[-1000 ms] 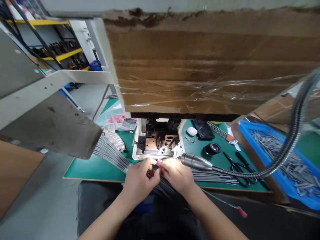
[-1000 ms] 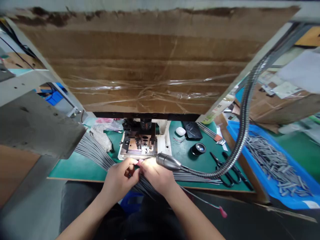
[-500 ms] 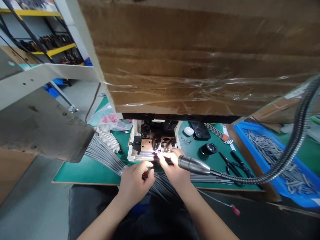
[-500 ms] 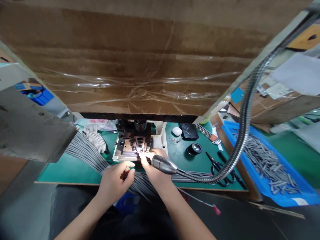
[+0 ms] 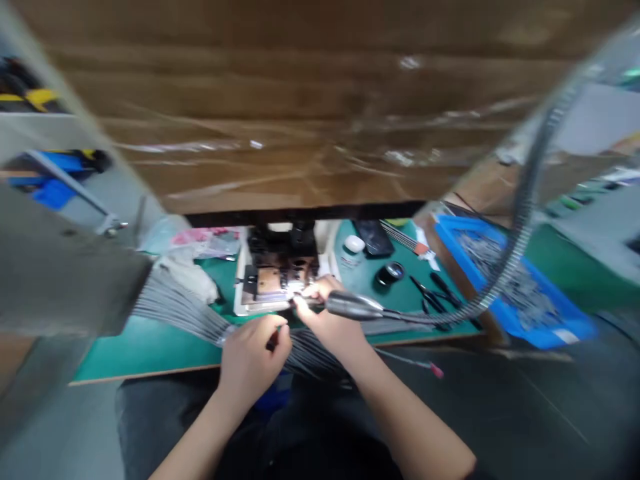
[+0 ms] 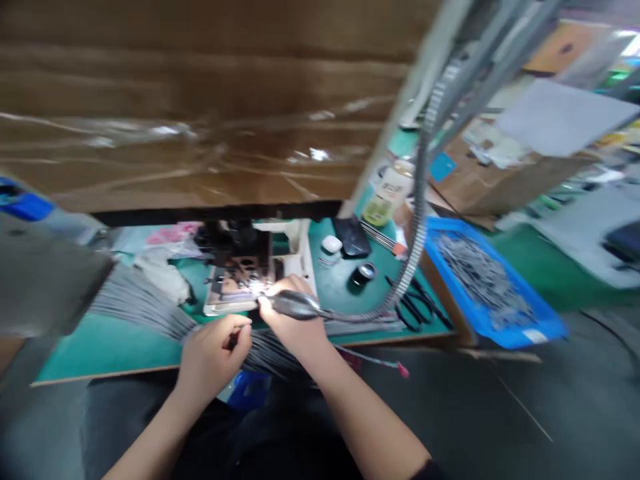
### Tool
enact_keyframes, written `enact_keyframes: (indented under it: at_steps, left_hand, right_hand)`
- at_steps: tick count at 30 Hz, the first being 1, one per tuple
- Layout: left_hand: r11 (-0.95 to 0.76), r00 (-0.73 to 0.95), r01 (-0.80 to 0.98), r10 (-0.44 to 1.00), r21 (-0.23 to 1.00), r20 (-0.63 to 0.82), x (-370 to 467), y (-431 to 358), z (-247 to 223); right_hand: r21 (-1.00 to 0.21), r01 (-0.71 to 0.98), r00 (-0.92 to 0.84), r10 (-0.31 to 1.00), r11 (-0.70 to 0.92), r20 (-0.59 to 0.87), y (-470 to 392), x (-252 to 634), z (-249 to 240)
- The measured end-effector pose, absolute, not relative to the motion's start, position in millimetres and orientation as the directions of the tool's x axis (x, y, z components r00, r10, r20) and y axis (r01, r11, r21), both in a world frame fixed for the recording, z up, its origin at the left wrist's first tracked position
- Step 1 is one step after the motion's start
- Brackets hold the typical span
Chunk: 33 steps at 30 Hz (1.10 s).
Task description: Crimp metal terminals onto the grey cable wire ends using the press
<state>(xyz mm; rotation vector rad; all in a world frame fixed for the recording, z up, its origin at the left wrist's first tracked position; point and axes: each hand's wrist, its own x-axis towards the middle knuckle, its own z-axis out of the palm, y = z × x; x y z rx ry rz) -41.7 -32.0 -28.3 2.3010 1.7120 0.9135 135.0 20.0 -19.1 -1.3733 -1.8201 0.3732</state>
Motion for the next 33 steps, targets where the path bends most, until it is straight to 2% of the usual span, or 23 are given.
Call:
enact_keyframes:
  at_steps: [3,5,8,10,13,18,26,30,33]
  left_hand:
    - [-0.404,0.261,0.874,0.858,0.270,0.442,-30.7,-32.3,-27.7]
    - [-0.464,0.364,0.865,0.842,0.191,0.397,-15.2,-30.3,-27.4]
    - [-0.545,0.489,0.826,0.820,0.147,0.298,14.0,-26.7,-27.8]
    - [-0.556,0.512,0.818,0.820,0.144,0.257,30.0,-23.5,-30.0]
    - [-0.553,0.514,0.808,0.830,0.201,0.218,41.2,-18.1,-35.5]
    - [-0.566,0.519,0.751,0.824,0.340,0.228,39.4,-14.0,-40.6]
    - [-0.619,0.587,0.724,0.785,0.304,0.200,36.9,-11.8,-42.2]
    - [-0.639,0.619,0.723,0.768,0.262,0.166,36.4,-11.8,-40.7]
    - [-0.649,0.632,0.720,0.759,0.246,0.156,36.4,-12.6,-39.0]
  right_hand:
    - [-0.539,0.656,-0.181,0.804,0.528,0.567,-4.9,153.2,-33.5]
    - [-0.471,0.658,-0.217,0.747,0.587,0.628,-22.4,171.7,-44.5]
    - [-0.442,0.679,-0.229,0.741,0.586,0.631,-46.7,201.6,-60.7]
    - [-0.451,0.688,-0.243,0.766,0.568,0.595,-62.0,216.8,-72.2]
    - [-0.508,0.653,-0.265,0.797,0.562,0.543,-87.6,223.5,-90.7]
    - [-0.748,0.524,-0.116,0.904,0.407,0.411,-129.5,195.1,-110.5]
    - [-0.937,0.264,0.044,0.968,0.228,0.248,-137.4,175.3,-111.3]
    - [-0.910,0.410,0.208,0.966,0.058,0.155,-123.2,191.6,-116.6]
    - [-0.873,0.489,0.212,0.970,0.004,0.123,-114.0,200.5,-113.8]
